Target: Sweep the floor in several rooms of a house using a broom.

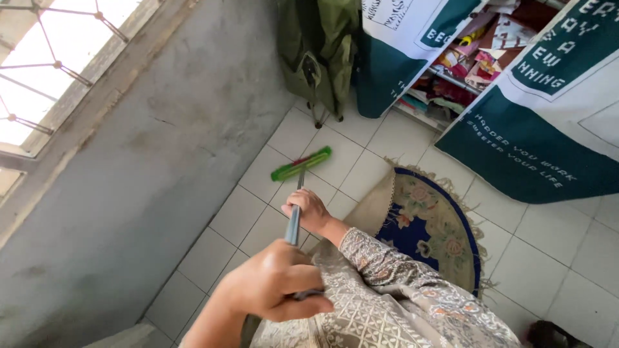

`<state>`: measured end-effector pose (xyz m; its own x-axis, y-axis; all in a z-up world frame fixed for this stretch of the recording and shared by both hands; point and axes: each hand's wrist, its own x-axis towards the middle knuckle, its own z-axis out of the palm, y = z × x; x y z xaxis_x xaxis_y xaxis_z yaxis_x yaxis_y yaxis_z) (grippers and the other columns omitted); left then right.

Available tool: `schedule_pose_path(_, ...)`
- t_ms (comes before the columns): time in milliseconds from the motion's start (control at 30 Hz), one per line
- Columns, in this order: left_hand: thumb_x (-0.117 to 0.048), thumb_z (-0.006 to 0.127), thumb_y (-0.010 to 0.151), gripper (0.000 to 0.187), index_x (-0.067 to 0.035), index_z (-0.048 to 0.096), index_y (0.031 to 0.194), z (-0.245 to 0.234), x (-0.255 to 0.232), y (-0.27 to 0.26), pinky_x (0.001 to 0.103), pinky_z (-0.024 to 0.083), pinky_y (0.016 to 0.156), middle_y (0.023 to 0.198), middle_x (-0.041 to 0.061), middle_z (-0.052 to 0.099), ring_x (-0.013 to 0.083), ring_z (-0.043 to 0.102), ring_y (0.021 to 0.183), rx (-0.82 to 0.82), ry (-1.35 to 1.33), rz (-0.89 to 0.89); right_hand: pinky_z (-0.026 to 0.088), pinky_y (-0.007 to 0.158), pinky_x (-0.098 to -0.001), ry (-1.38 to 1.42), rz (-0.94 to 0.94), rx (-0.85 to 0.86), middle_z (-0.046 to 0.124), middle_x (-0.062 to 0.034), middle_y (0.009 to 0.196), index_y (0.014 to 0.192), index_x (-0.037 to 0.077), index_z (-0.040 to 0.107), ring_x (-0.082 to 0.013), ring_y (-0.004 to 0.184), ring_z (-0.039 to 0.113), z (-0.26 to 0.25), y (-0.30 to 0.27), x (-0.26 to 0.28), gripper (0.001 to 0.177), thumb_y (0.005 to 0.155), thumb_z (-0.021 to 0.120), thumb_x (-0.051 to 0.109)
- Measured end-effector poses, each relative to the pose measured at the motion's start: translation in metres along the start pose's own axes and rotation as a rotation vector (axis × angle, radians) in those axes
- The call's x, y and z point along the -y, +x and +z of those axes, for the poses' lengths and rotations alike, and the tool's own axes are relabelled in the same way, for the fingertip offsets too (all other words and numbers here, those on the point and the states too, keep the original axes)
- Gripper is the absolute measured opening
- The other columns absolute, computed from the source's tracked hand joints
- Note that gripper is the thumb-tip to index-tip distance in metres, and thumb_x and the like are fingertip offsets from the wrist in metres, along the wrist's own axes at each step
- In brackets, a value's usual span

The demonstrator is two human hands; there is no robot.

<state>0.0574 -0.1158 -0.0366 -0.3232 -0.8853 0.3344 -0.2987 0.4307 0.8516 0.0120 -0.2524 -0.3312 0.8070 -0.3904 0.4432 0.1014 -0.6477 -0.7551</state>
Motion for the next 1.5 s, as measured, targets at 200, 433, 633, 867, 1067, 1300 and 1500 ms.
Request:
schedule_pose_path(200,-0.02,0.081,0.093,0.034,-0.009,0.056,0.073,-0.016,-0.012,-0.003,0.041,0.036,0.052,0.059,0.005,0.05,0.0273,0.053,0.053,-0.094,0.222,0.004,0.049,0.074,-0.047,-0.024,0.078,0.045,0.06,-0.0134,0.077,0.075,0.006,0.058,-0.0352,0.081,0.061,0.017,0.035,-0.001,0.026,0.091,0.07,0.023)
schedule_pose_path(433,-0.02,0.082,0.093,0.035,-0.007,0.055,0.075,-0.003,0.043,0.008,0.042,0.034,0.052,0.057,0.006,0.049,0.0281,0.051,0.052,-0.088,0.098,-0.056,0.051,0.074,-0.0465,0.018,0.176,0.008,0.063,-0.0126,0.082,0.077,0.006,0.06,-0.0363,0.085,0.061,0.009,0.02,-0.04,0.022,0.089,0.066,0.024)
schedule_pose_path(633,-0.021,0.081,0.094,0.027,-0.007,0.062,0.08,-0.005,0.004,0.014,0.041,0.038,0.053,0.061,0.005,0.054,0.027,0.055,0.055,0.05,-0.037,-0.025,0.05,0.074,-0.0463,0.001,0.16,-0.011,0.062,-0.0121,0.074,0.072,0.006,0.058,-0.036,0.083,0.061,-0.03,-0.005,-0.006,0.023,0.087,0.068,0.02)
schedule_pose_path(867,-0.025,0.072,0.085,0.024,-0.012,0.055,0.073,-0.017,-0.067,-0.068,0.038,0.056,0.07,0.071,0.005,0.062,0.0256,0.073,0.072,-0.202,0.476,-0.081,0.049,0.065,-0.045,0.145,-0.162,0.17,0.06,-0.0113,0.067,0.069,0.009,0.06,-0.0323,0.068,0.062,0.006,0.024,0.07,0.021,0.084,0.07,0.02)
schedule_pose_path(1067,-0.021,0.077,0.081,0.024,-0.009,0.058,0.073,0.021,-0.057,-0.034,0.036,0.049,0.06,0.062,0.006,0.055,0.0256,0.062,0.06,-0.555,0.73,-0.308,0.047,0.069,-0.0419,0.59,-0.004,0.565,0.061,-0.0099,0.074,0.077,0.008,0.062,-0.0277,0.073,0.06,0.107,0.022,0.05,0.027,0.094,0.069,0.028)
schedule_pose_path(1300,-0.015,0.083,0.086,0.023,-0.005,0.062,0.081,0.036,-0.016,-0.032,0.035,0.04,0.052,0.063,0.006,0.054,0.0221,0.05,0.052,-0.974,0.734,-0.295,0.046,0.067,-0.043,0.56,0.008,0.909,0.063,-0.0126,0.077,0.079,0.007,0.06,-0.0315,0.072,0.06,0.115,0.027,0.031,0.021,0.087,0.066,0.025)
schedule_pose_path(1500,-0.017,0.076,0.093,0.022,-0.002,0.06,0.089,0.053,-0.053,-0.042,0.03,0.046,0.059,0.075,0.007,0.062,0.0185,0.059,0.062,-1.242,0.692,-0.266,0.047,0.068,-0.0503,0.389,-0.419,0.839,0.061,-0.0177,0.078,0.08,0.008,0.057,-0.0429,0.08,0.061,0.057,0.03,0.016,0.016,0.071,0.069,0.014)
